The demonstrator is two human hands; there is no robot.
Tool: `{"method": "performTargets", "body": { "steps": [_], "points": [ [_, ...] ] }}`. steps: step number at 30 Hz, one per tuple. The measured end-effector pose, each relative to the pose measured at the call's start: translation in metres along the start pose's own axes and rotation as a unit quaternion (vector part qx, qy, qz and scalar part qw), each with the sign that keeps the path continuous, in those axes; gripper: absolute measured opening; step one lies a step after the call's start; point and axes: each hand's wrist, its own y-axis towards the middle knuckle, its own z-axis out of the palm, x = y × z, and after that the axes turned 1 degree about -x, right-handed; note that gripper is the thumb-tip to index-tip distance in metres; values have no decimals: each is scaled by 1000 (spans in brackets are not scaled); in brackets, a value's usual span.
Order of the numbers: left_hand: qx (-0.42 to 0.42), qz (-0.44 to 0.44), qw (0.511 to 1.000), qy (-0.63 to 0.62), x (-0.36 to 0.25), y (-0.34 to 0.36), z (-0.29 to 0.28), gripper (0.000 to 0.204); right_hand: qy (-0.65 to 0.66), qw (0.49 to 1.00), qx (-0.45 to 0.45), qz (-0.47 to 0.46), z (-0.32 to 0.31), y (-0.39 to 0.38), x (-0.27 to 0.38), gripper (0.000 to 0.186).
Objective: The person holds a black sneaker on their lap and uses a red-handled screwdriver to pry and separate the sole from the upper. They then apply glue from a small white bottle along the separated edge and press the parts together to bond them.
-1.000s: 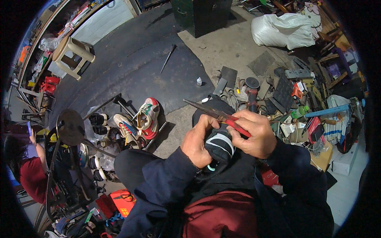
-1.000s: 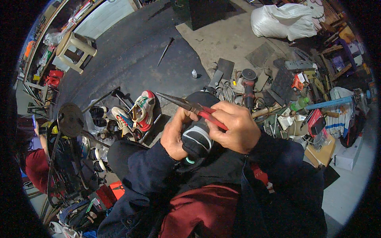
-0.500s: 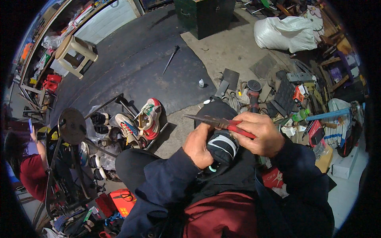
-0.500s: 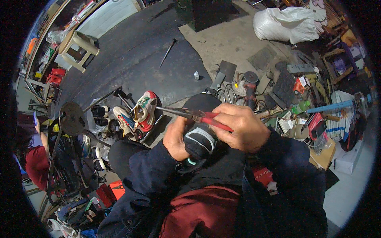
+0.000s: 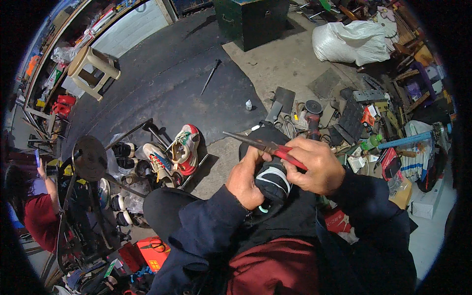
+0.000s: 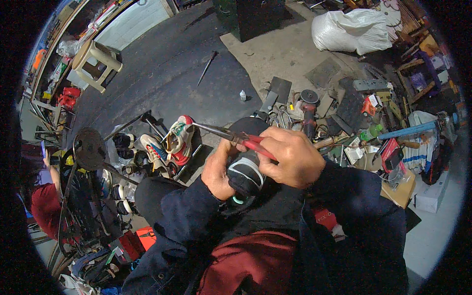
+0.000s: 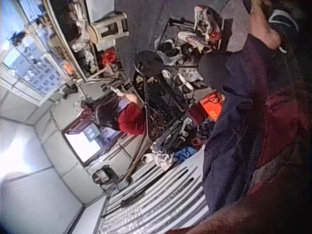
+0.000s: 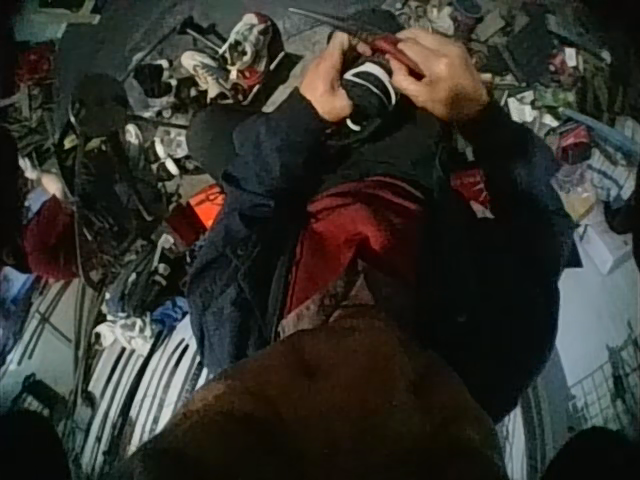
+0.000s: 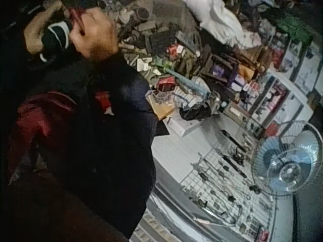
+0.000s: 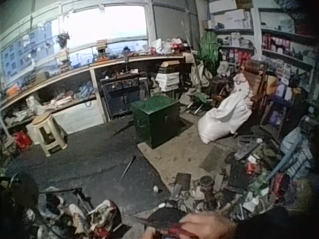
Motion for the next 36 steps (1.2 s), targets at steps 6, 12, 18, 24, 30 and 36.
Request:
{"method": "performTargets", "body": {
  "steps": [6, 12, 18, 24, 30, 36],
  "points": [
    [20, -26, 999, -21, 0, 3, 0, 49, 61, 995, -58, 51, 7, -12, 0, 17],
    [15, -18, 999, -36, 3, 3, 3, 52, 154, 978, -61, 129, 7, -16, -2, 13],
    [19, -17, 998, -55, 3, 4, 1, 53, 225, 954, -68, 186, 4, -17, -4, 15],
    [18, -11, 999, -37, 1, 5, 1, 53, 257, 923, -10, 286, 2, -16, -6, 14],
    [26, -7, 999, -39, 2, 4, 0, 54, 396, 843, 55, 361, 0, -13, -14, 19],
    [20, -15, 999, -39, 2, 5, -1, 56, 281, 933, 37, 221, -6, -16, -14, 20]
  ]
}}
